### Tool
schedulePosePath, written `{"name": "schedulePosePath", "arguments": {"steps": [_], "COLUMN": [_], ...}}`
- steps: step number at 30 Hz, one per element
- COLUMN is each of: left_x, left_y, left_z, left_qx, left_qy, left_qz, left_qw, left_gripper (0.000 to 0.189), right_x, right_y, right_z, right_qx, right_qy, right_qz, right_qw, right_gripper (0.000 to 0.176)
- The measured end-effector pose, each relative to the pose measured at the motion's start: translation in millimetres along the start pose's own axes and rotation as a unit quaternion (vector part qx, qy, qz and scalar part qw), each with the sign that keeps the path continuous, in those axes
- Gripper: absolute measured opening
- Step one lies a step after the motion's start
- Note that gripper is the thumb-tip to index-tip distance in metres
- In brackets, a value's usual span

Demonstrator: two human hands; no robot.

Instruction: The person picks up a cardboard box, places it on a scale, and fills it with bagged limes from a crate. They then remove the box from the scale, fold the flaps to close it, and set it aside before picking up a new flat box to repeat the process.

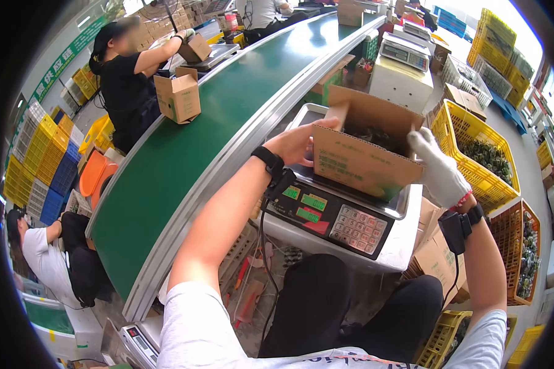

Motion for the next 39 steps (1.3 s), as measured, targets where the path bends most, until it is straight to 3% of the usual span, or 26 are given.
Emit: {"name": "schedulePosePath", "arguments": {"steps": [1, 2, 5, 7, 10, 11, 12, 14, 15, 18, 20, 23, 26, 28, 30, 32, 33, 36, 37, 38, 39], "left_x": [6, 9, 19, 24, 8, -3, -8, -27, -26, -31, -39, -66, -89, -94, -123, -186, -192, -251, -257, -276, -274], "left_y": [-3, -6, 2, -1, -12, -14, -19, -26, -27, -28, -36, -43, -15, 26, 73, 85, 138, 217, 270, 271, 331], "left_z": [0, 0, 1, -9, -6, 0, 2, 13, 8, 5, 10, 11, -3, -30, -43, -9, -32, -44, -58, -52, -79], "left_qx": [0.049, 0.05, 0.073, 0.075, 0.092, 0.114, 0.102, 0.06, 0.024, 0.042, 0.043, 0.057, 0.031, -0.125, -0.251, -0.3, -0.335, -0.34, -0.28, -0.258, -0.269], "left_qy": [0.005, 0.006, 0.01, 0.05, 0.063, 0.04, 0.021, -0.018, -0.017, -0.077, -0.089, -0.048, -0.08, -0.099, -0.092, -0.159, -0.182, -0.203, -0.199, -0.189, -0.197], "left_qz": [-0.006, -0.011, 0.006, -0.085, -0.087, -0.059, -0.058, 0.011, -0.024, -0.023, 0.0, 0.067, 0.147, 0.15, 0.184, 0.234, 0.269, 0.518, 0.555, 0.674, 0.696], "left_qw": [0.999, 0.999, 0.997, 0.992, 0.99, 0.991, 0.993, 0.998, 0.999, 0.996, 0.995, 0.995, 0.985, 0.976, 0.946, 0.911, 0.884, 0.758, 0.758, 0.666, 0.636], "left_gripper": [0.055, 0.055, 0.049, 0.06, 0.068, 0.076, 0.084, 0.063, 0.07, 0.081, 0.07, 0.062, 0.056, 0.062, 0.052, 0.06, 0.065, 0.081, 0.088, 0.093, 0.102], "right_x": [12, 24, 40, 40, 21, 9, 8, -4, -10, -9, -5, 3, -16, -45, -56, -74, -82, -104, -110, -114, -116], "right_y": [7, 7, 6, -1, -2, -7, -7, -5, -8, -7, -3, -10, -15, -18, -2, 23, 37, 83, 96, 110, 122], "right_z": [1, -2, 3, 2, 7, 1, 8, 4, 2, 7, 4, 3, -6, -9, 0, 15, 27, 71, 87, 103, 120], "right_qx": [-0.113, -0.238, -0.218, -0.127, -0.005, 0.046, 0.046, -0.005, 0.025, 0.036, 0.032, 0.041, -0.032, -0.001, -0.024, -0.079, -0.086, -0.063, -0.036, -0.009, 0.001], "right_qy": [0.048, 0.089, 0.105, 0.154, 0.179, 0.191, 0.159, 0.167, 0.19, 0.21, 0.212, 0.143, 0.138, 0.102, 0.136, 0.131, 0.112, 0.055, 0.033, 0.012, 0.004], "right_qz": [0.07, 0.117, 0.128, 0.035, 0.043, -0.014, 0.007, 0.047, 0.047, 0.043, 0.027, -0.068, -0.046, -0.065, -0.056, -0.022, 0.001, 0.083, 0.098, 0.113, 0.128], "right_qw": [0.99, 0.96, 0.962, 0.979, 0.983, 0.98, 0.986, 0.985, 0.98, 0.976, 0.976, 0.986, 0.989, 0.993, 0.989, 0.988, 0.99, 0.993, 0.994, 0.993, 0.992], "right_gripper": [0.107, 0.111, 0.109, 0.105, 0.09, 0.086, 0.078, 0.07, 0.063, 0.062, 0.062, 0.069, 0.075, 0.074, 0.068, 0.063, 0.061, 0.045, 0.041, 0.038, 0.036]}}
Point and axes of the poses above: each hand's wrist, its own x-axis towards the middle knuckle, its own y-axis out of the back of the hand, z = x × y, the point moved 8 cm from there along x, towards the middle knuckle, and after that the axes turned 10 degrees about -y, right-handed, at the moved point
